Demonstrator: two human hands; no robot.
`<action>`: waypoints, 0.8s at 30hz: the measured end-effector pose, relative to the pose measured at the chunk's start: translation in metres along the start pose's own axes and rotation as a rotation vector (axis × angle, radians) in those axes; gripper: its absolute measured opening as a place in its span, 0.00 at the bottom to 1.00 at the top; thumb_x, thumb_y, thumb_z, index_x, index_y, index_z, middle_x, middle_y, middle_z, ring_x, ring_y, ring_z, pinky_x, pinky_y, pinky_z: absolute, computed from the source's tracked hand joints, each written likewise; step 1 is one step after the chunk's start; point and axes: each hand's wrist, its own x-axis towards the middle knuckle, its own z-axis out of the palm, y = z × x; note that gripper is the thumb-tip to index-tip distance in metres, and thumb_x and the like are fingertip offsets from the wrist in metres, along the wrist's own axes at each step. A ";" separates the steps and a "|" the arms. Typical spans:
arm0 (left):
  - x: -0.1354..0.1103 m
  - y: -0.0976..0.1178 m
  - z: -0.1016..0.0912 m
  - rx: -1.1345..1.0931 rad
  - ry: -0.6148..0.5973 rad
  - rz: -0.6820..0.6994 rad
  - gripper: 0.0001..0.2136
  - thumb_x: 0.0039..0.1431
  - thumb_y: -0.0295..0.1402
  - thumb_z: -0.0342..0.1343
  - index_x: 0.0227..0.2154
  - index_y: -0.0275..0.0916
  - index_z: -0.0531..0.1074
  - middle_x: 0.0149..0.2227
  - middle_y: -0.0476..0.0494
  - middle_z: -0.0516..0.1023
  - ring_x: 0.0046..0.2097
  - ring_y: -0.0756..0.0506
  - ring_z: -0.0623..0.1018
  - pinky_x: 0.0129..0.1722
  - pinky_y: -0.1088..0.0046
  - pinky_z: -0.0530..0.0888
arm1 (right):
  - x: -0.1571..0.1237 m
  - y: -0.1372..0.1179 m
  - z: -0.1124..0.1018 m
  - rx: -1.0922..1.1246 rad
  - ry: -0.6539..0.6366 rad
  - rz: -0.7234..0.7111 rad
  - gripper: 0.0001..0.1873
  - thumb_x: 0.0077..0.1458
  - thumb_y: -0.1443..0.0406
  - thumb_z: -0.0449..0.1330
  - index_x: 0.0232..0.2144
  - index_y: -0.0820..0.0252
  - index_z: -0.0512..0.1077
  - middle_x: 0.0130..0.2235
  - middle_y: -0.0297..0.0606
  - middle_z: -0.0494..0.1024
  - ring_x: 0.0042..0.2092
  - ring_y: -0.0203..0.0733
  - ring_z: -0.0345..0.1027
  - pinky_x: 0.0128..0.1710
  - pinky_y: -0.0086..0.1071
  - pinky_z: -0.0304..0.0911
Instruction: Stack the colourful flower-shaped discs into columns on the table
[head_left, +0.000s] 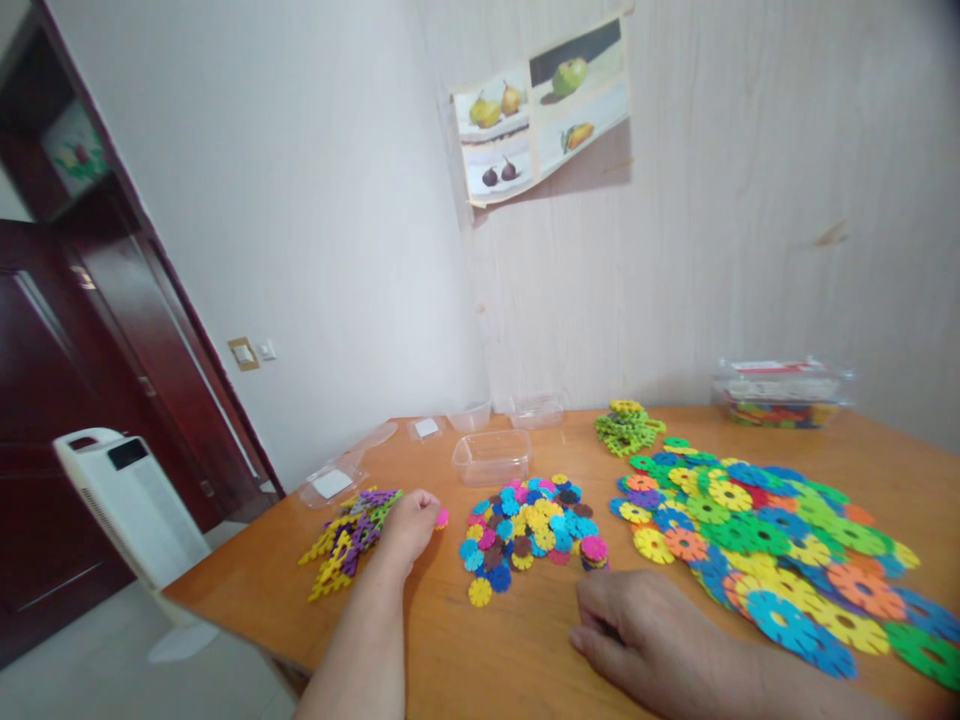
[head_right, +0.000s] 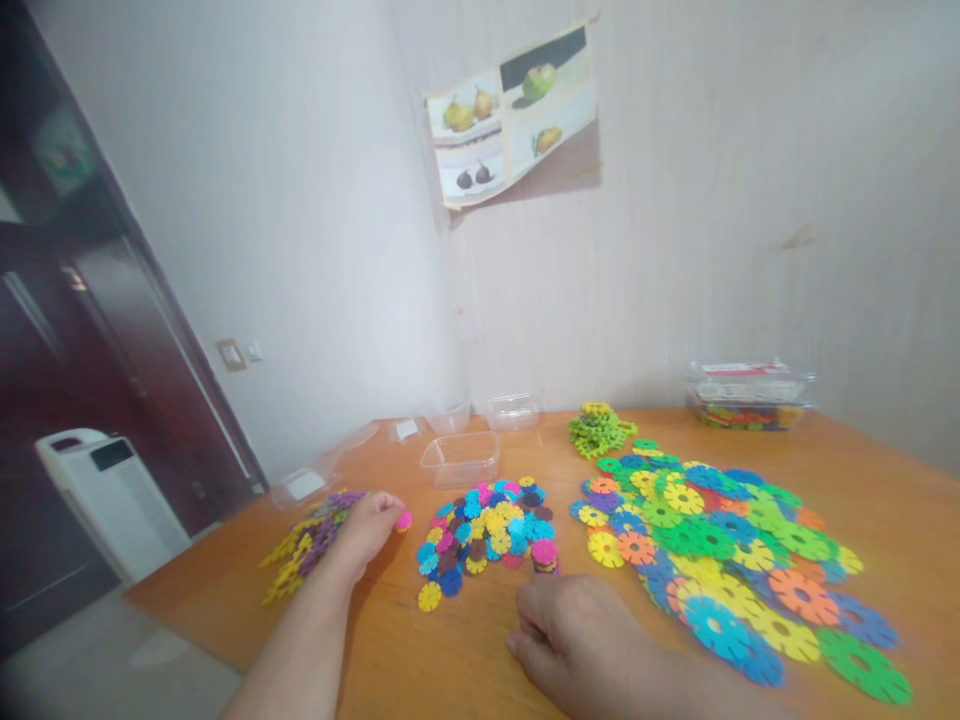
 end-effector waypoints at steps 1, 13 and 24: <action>0.001 -0.002 0.000 0.020 0.002 -0.001 0.05 0.48 0.32 0.54 0.22 0.39 0.72 0.23 0.48 0.76 0.27 0.47 0.72 0.27 0.73 0.61 | 0.000 0.000 0.000 0.001 -0.004 0.001 0.13 0.61 0.59 0.55 0.26 0.57 0.67 0.30 0.32 0.77 0.30 0.35 0.67 0.28 0.29 0.48; 0.001 0.009 0.007 0.117 -0.015 0.264 0.09 0.56 0.34 0.54 0.36 0.41 0.78 0.39 0.43 0.81 0.41 0.44 0.77 0.41 0.71 0.69 | 0.002 -0.005 -0.006 0.011 -0.013 0.005 0.14 0.61 0.59 0.56 0.25 0.57 0.66 0.29 0.32 0.76 0.29 0.35 0.64 0.27 0.29 0.48; -0.011 0.040 0.020 0.349 -0.155 0.388 0.09 0.56 0.38 0.58 0.35 0.47 0.82 0.39 0.43 0.80 0.45 0.39 0.75 0.46 0.66 0.66 | 0.003 -0.004 -0.003 -0.007 -0.010 0.023 0.14 0.60 0.58 0.56 0.25 0.57 0.67 0.28 0.33 0.75 0.28 0.35 0.63 0.27 0.30 0.47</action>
